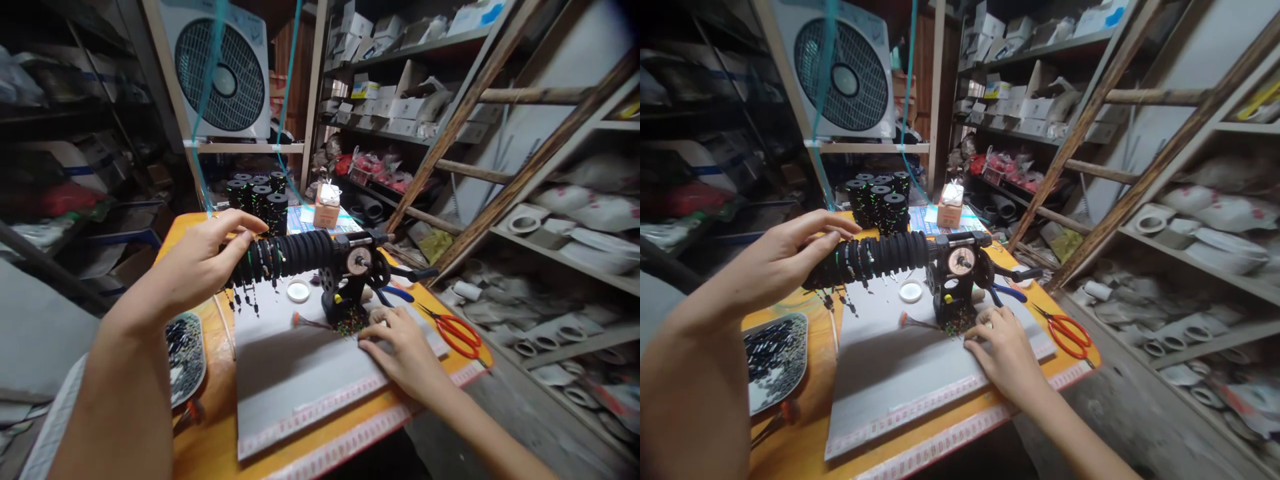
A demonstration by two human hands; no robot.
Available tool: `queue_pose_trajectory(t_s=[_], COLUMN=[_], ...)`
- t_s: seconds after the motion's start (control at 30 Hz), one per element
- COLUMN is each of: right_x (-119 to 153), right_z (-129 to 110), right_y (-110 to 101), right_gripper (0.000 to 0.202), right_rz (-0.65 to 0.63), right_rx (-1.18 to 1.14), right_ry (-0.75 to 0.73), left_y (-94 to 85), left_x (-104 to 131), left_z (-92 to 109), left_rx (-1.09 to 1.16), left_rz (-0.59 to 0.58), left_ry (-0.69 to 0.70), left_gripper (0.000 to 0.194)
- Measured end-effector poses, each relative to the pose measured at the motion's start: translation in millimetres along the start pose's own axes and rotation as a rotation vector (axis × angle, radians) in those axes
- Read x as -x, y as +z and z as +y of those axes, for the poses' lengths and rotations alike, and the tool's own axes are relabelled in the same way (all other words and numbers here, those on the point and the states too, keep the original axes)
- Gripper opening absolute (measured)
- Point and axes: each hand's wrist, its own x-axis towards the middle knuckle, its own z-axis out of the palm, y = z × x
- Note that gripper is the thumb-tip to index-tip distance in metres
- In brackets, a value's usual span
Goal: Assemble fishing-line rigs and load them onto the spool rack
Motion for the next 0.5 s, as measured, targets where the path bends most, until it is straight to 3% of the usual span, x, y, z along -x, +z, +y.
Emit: queue_pose_trajectory(t_s=[0.2, 0.33, 0.5], right_x=[-1.7, -17.6, -55.6], right_z=[-1.6, -10.8, -36.0], right_y=[4.7, -12.3, -37.5], right_gripper=[0.014, 0.014, 0.014], right_rz=[0.050, 0.103, 0.225], right_rx=[-0.099, -0.160, -0.208], right_ry=[-0.031, -0.083, -0.192], left_y=[-17.0, -19.7, -19.0], left_x=[17.3, 18.9, 14.9], left_z=[-10.2, -16.1, -16.2], left_rx=[0.054, 0.060, 0.072], left_rz=[-0.181, -0.221, -0.216], left_ry=[-0.116, -0.043, 0.003], left_gripper=[0.041, 0.053, 0.047])
